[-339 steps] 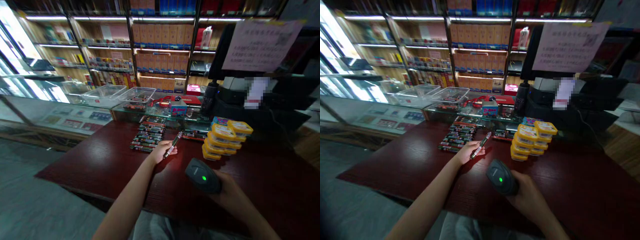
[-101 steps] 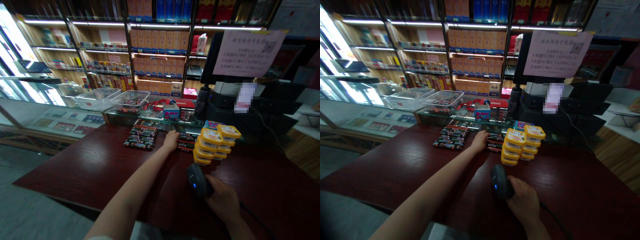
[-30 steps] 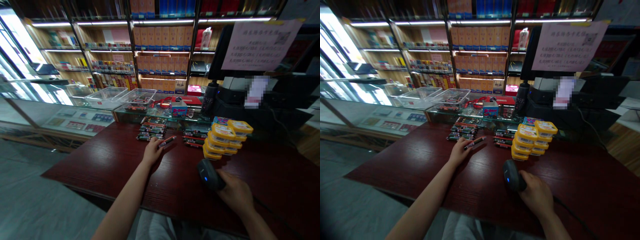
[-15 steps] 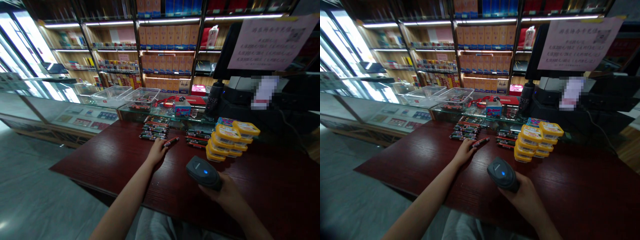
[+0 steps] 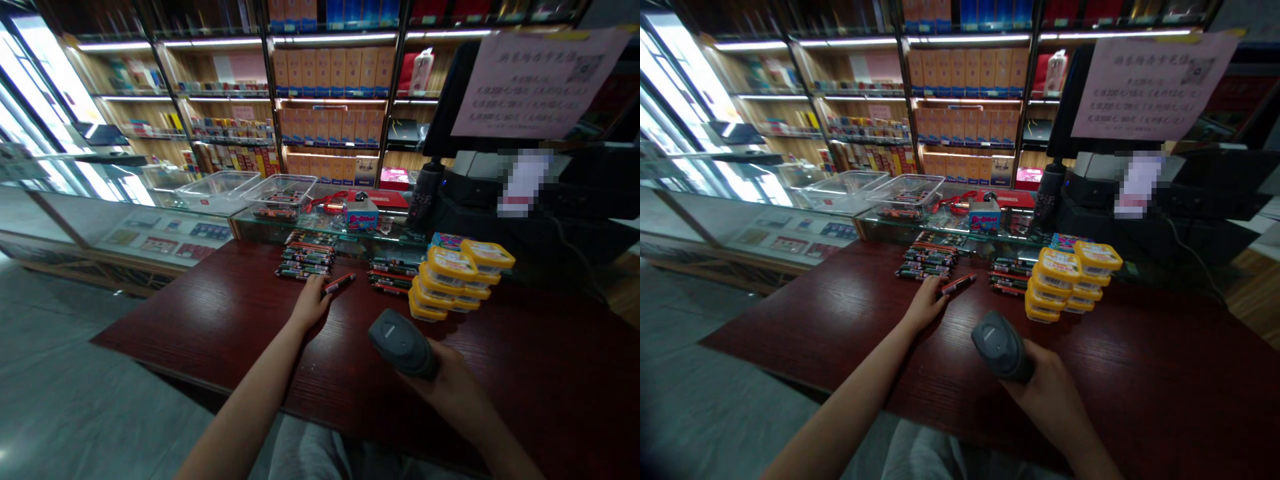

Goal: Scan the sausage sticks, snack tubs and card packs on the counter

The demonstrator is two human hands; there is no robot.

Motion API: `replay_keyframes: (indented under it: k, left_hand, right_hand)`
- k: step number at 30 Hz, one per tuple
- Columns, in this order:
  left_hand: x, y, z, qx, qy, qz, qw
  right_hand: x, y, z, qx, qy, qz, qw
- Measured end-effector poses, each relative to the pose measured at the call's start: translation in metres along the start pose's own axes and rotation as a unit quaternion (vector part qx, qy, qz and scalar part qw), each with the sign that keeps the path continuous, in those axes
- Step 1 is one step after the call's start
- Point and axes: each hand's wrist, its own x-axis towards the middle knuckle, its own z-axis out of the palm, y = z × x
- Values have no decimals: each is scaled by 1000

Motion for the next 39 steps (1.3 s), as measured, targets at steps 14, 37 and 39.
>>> replay_keyframes:
  k: [14,37,39]
  left_hand:
    - [2,10,-11,150,20,22,988]
    - [82,72,91,57,1,-53,997]
    - [78,68,89,64,13,-110,992]
  right_hand:
    - [9,76,-9,-394,53,-86,914]
    - [13,67,-13,-370,20,-28,928]
    - [13,65,-13,-371,23,-24,928]
